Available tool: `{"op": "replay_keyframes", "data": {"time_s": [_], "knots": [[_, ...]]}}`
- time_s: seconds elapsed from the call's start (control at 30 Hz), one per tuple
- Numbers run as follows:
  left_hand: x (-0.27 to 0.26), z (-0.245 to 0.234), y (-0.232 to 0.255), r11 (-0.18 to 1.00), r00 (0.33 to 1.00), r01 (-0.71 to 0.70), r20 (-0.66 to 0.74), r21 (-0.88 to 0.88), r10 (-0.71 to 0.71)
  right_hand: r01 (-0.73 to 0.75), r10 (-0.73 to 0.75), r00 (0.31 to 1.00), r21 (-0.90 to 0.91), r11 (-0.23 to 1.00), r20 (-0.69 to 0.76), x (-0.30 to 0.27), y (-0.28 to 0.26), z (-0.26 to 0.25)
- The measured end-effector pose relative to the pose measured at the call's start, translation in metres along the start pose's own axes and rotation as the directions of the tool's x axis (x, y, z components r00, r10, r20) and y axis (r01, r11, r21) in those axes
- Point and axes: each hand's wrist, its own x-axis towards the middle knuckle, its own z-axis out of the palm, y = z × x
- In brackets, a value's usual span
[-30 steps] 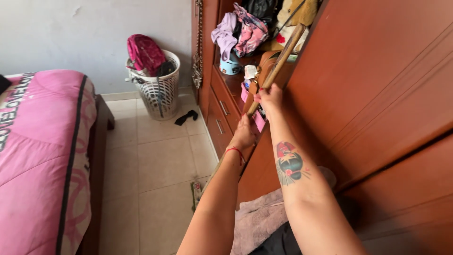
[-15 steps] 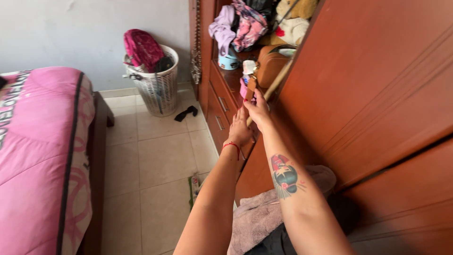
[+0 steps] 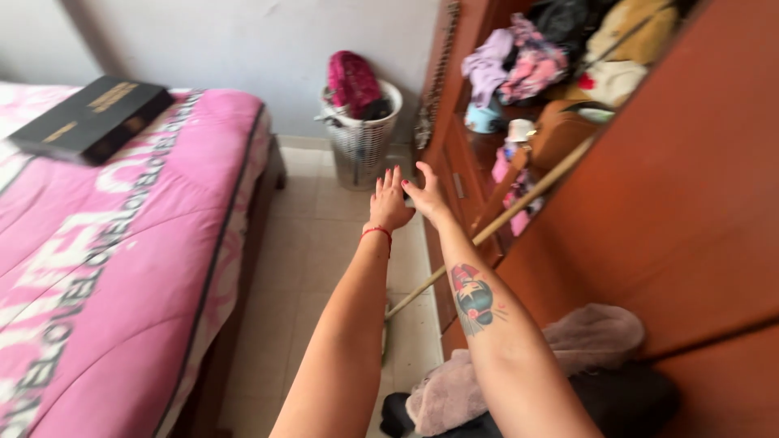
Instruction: Organizing items in a bedroom and using a broom handle to reach and clean a narrow gap behind furniture.
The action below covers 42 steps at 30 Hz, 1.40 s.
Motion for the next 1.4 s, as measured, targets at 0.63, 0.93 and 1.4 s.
{"op": "replay_keyframes", "data": {"time_s": [0.63,0.93,1.4], "knots": [[0.049,-0.137,-0.150,0.965,0.995,-0.015,-0.093,0.263,0.040,-0.002,0.022,0.996,-0.233,0.973,0.086,0.061,-0.056,0.173],[0.121,-0.145,-0.179,0.976,0.993,-0.054,-0.090,0.212,0.075,-0.012,0.017,1.000,-0.201,0.980,0.022,0.124,-0.044,0.210],[0.326,-0.103,-0.218,0.960,0.988,-0.114,-0.076,0.254,0.137,0.197,-0.205,0.979,-0.180,0.964,-0.024,0.308,0.075,0.242]]}}
